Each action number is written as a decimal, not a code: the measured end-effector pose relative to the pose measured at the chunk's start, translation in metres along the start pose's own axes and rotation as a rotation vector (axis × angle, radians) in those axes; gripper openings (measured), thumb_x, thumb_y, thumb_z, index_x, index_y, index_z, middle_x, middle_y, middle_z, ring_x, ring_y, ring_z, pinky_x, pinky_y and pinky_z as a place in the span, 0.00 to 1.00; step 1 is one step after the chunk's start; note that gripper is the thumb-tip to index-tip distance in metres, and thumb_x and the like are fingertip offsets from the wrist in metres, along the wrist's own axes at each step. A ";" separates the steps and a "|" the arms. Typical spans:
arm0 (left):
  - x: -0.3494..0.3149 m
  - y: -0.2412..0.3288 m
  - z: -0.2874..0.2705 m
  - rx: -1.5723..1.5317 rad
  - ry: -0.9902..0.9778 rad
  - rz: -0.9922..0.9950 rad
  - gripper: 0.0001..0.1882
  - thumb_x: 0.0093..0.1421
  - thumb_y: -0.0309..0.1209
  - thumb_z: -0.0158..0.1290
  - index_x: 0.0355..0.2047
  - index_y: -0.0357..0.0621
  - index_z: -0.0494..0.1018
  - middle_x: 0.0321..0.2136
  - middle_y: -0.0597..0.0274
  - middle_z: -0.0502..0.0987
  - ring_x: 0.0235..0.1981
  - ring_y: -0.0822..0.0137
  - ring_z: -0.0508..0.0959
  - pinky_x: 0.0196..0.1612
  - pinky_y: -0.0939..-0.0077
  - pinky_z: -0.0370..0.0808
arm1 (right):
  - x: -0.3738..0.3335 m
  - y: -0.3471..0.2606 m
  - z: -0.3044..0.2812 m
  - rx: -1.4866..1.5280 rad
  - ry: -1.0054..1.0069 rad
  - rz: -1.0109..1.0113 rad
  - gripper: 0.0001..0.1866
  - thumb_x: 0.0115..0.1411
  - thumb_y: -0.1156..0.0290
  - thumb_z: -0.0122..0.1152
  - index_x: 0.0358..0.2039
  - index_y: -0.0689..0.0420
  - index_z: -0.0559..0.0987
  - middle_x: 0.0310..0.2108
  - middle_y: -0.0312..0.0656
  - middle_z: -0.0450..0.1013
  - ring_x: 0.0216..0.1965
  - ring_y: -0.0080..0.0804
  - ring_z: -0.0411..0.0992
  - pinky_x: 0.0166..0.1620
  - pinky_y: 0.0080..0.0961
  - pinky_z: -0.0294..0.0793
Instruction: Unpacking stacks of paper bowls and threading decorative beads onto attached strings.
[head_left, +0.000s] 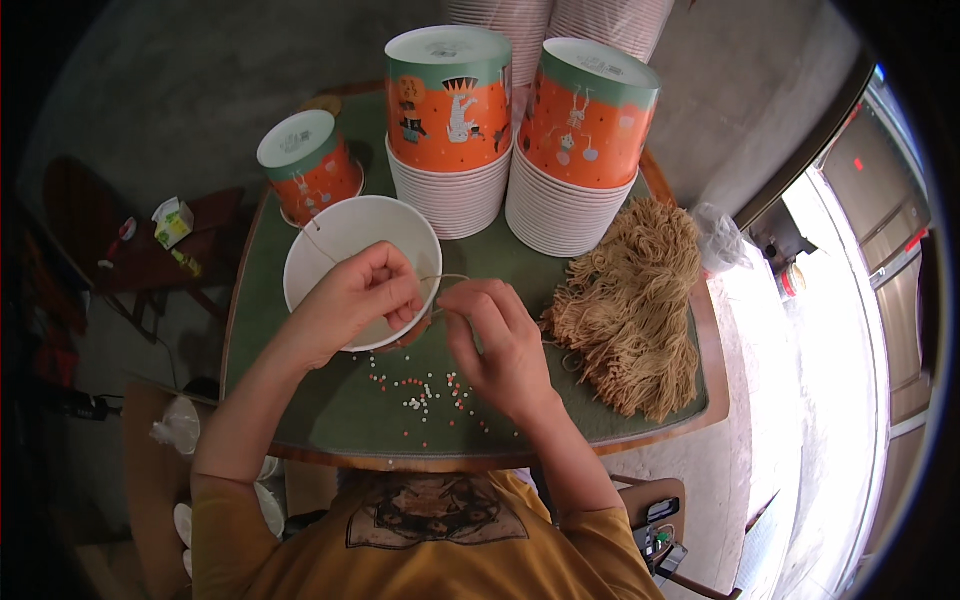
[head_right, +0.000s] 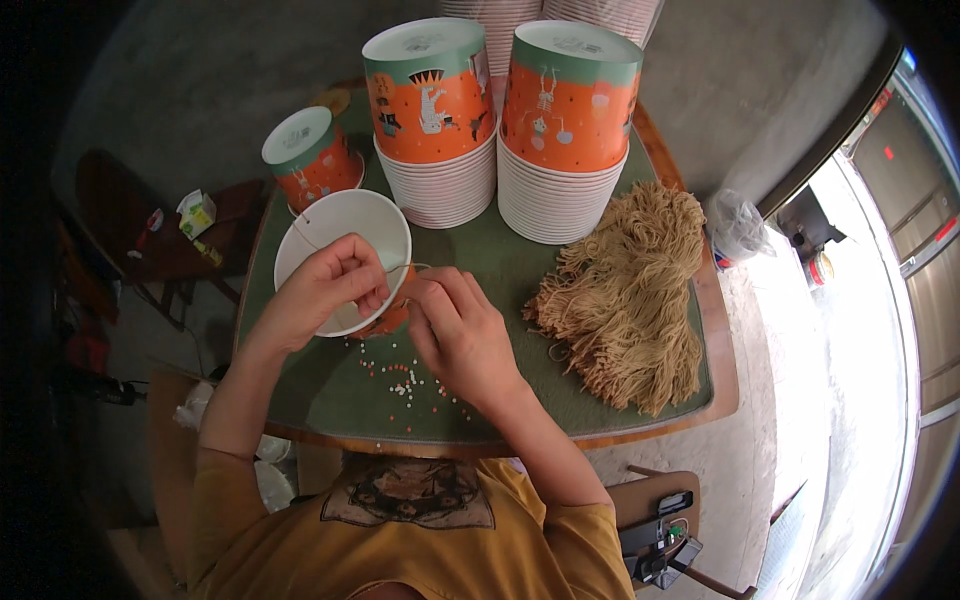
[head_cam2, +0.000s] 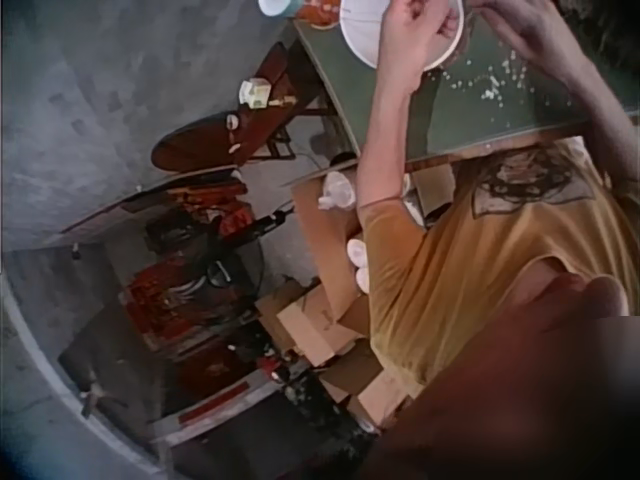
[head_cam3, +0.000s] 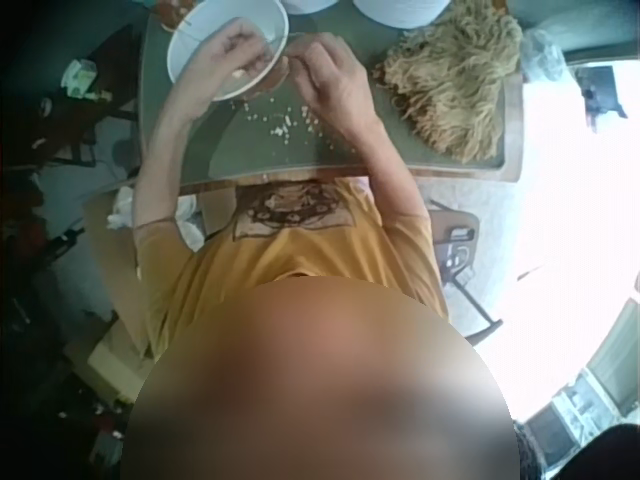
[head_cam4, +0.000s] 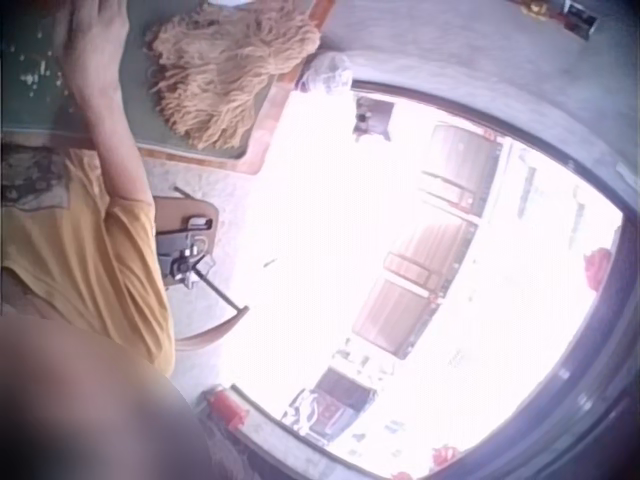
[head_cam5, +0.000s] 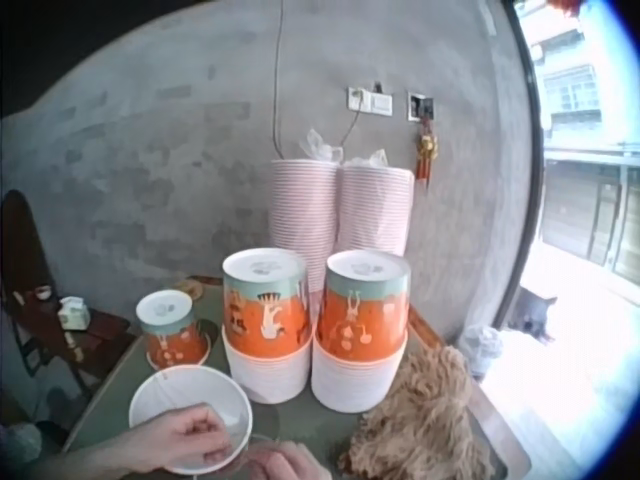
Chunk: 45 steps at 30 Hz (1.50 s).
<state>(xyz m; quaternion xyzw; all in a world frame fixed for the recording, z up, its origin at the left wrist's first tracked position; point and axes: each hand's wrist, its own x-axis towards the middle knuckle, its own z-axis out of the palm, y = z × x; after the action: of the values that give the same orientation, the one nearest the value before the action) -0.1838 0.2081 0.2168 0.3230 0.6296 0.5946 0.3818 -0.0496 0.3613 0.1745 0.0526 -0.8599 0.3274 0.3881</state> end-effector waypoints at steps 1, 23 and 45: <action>-0.001 0.000 0.002 -0.001 0.000 0.003 0.04 0.65 0.27 0.49 0.36 0.40 0.68 0.31 0.64 0.75 0.29 0.79 0.73 0.35 0.82 0.73 | 0.001 0.000 0.000 0.027 0.032 -0.036 0.15 0.51 0.84 0.58 0.39 0.58 0.73 0.40 0.42 0.72 0.39 0.42 0.73 0.39 0.33 0.75; 0.004 -0.002 0.004 0.133 0.035 -0.016 0.05 0.64 0.24 0.48 0.40 0.40 0.70 0.32 0.69 0.73 0.32 0.79 0.73 0.37 0.81 0.71 | 0.035 0.008 0.001 0.538 -0.215 -0.090 0.16 0.57 0.91 0.41 0.42 0.61 0.70 0.47 0.50 0.73 0.50 0.45 0.72 0.54 0.34 0.71; 0.006 -0.004 -0.001 0.057 -0.045 -0.104 0.06 0.64 0.29 0.51 0.34 0.39 0.74 0.26 0.72 0.72 0.27 0.81 0.68 0.32 0.87 0.68 | 0.016 0.010 0.004 0.069 -0.098 -0.079 0.14 0.52 0.78 0.64 0.37 0.58 0.72 0.51 0.45 0.69 0.59 0.47 0.67 0.55 0.37 0.72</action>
<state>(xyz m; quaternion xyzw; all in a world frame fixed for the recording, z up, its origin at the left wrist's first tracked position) -0.1880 0.2124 0.2123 0.3141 0.6534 0.5483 0.4169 -0.0670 0.3693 0.1781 0.1160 -0.8633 0.3384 0.3561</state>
